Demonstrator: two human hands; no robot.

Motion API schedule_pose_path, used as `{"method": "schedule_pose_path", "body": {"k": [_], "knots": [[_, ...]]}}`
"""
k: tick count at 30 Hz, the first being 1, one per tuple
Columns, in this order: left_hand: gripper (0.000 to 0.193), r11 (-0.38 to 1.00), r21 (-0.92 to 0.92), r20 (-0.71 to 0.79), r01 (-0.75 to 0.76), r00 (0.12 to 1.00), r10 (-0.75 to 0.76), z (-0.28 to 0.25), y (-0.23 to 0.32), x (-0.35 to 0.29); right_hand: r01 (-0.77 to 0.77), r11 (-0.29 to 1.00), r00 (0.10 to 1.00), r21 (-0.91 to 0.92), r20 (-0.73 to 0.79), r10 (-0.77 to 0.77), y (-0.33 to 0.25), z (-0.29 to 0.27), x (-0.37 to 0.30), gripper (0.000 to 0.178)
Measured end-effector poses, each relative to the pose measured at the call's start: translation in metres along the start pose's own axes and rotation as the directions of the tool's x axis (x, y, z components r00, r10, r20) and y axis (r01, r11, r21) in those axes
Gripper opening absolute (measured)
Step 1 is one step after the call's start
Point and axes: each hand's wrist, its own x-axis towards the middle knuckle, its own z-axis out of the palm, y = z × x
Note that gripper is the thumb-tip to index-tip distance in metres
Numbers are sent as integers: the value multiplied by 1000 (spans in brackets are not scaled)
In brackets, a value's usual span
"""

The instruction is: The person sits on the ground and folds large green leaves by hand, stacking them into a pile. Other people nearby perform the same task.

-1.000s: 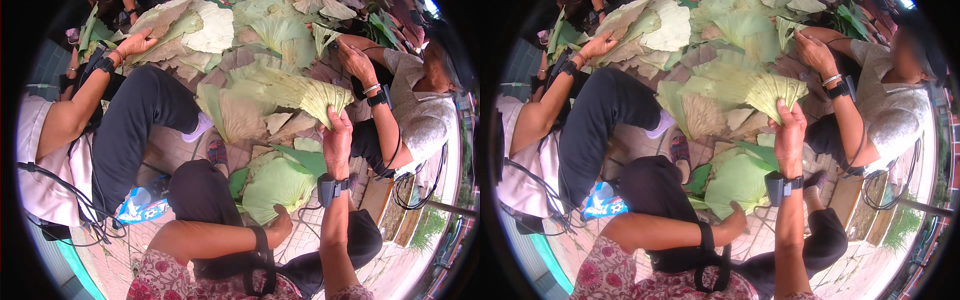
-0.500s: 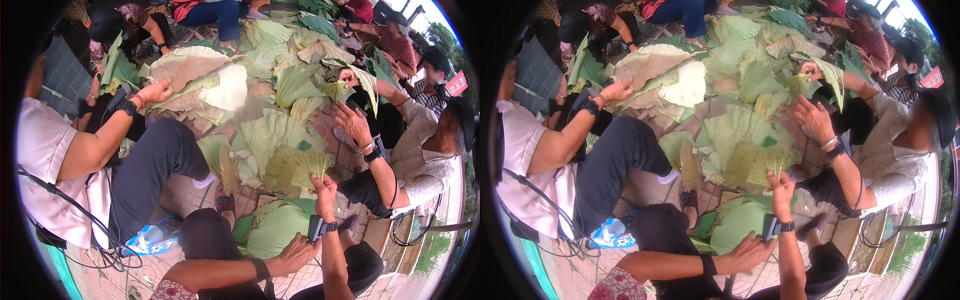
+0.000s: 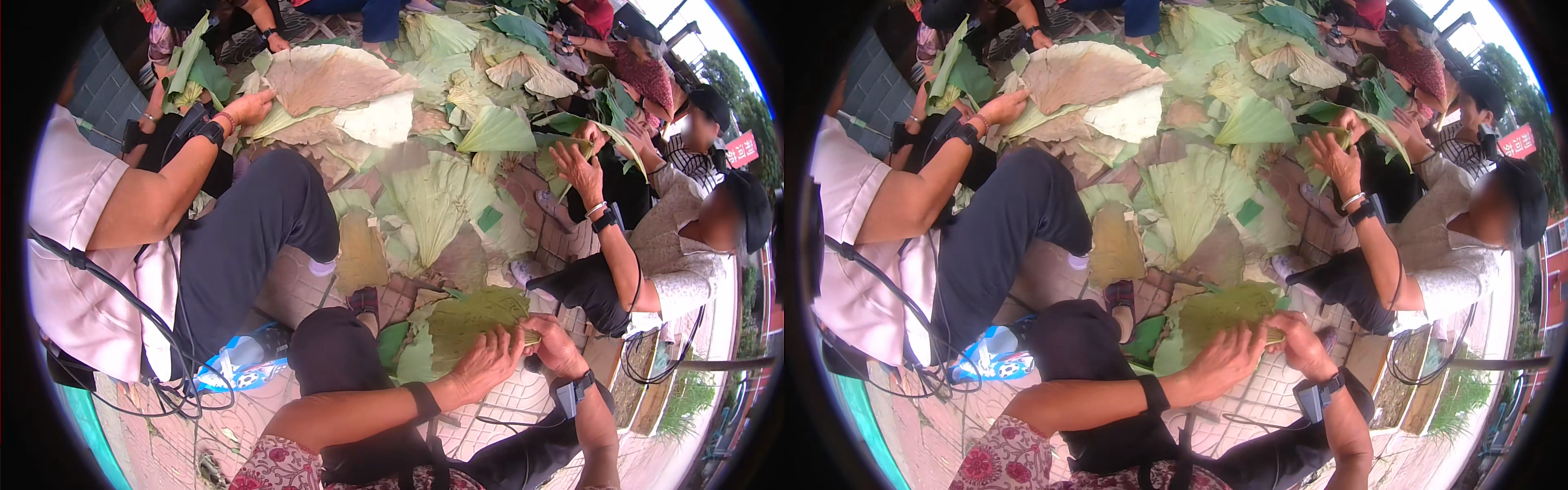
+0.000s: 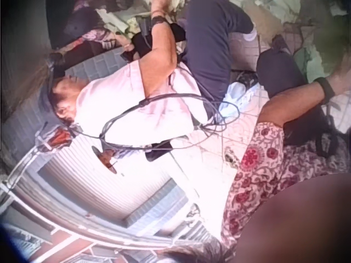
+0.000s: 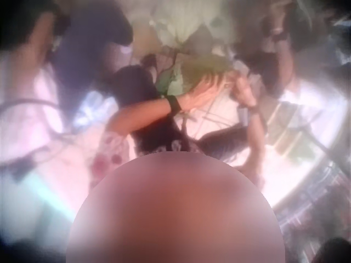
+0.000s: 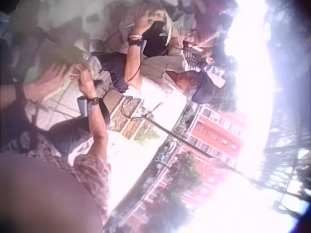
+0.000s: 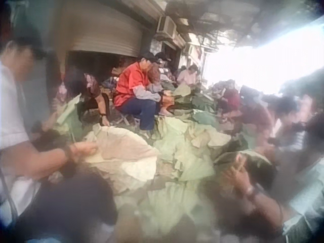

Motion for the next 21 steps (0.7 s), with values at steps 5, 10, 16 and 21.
{"method": "schedule_pose_path", "body": {"k": [5,10,16,21], "knots": [[45,958,-273,235,88,972,-22,15,6,-9,-59,904,997,-423,15,72,-11,-22,62,42],[33,968,-244,303,-53,944,128,20,22,-32,151,904,984,-400,-24,-175,-8,5,203,44],[15,971,-232,181,-57,978,100,30,41,-34,-108,594,765,-797,-448,-462,22,29,375,88],[19,976,-215,297,-42,949,106,32,53,-38,-233,571,721,-787,-534,-441,19,79,403,100]]}}
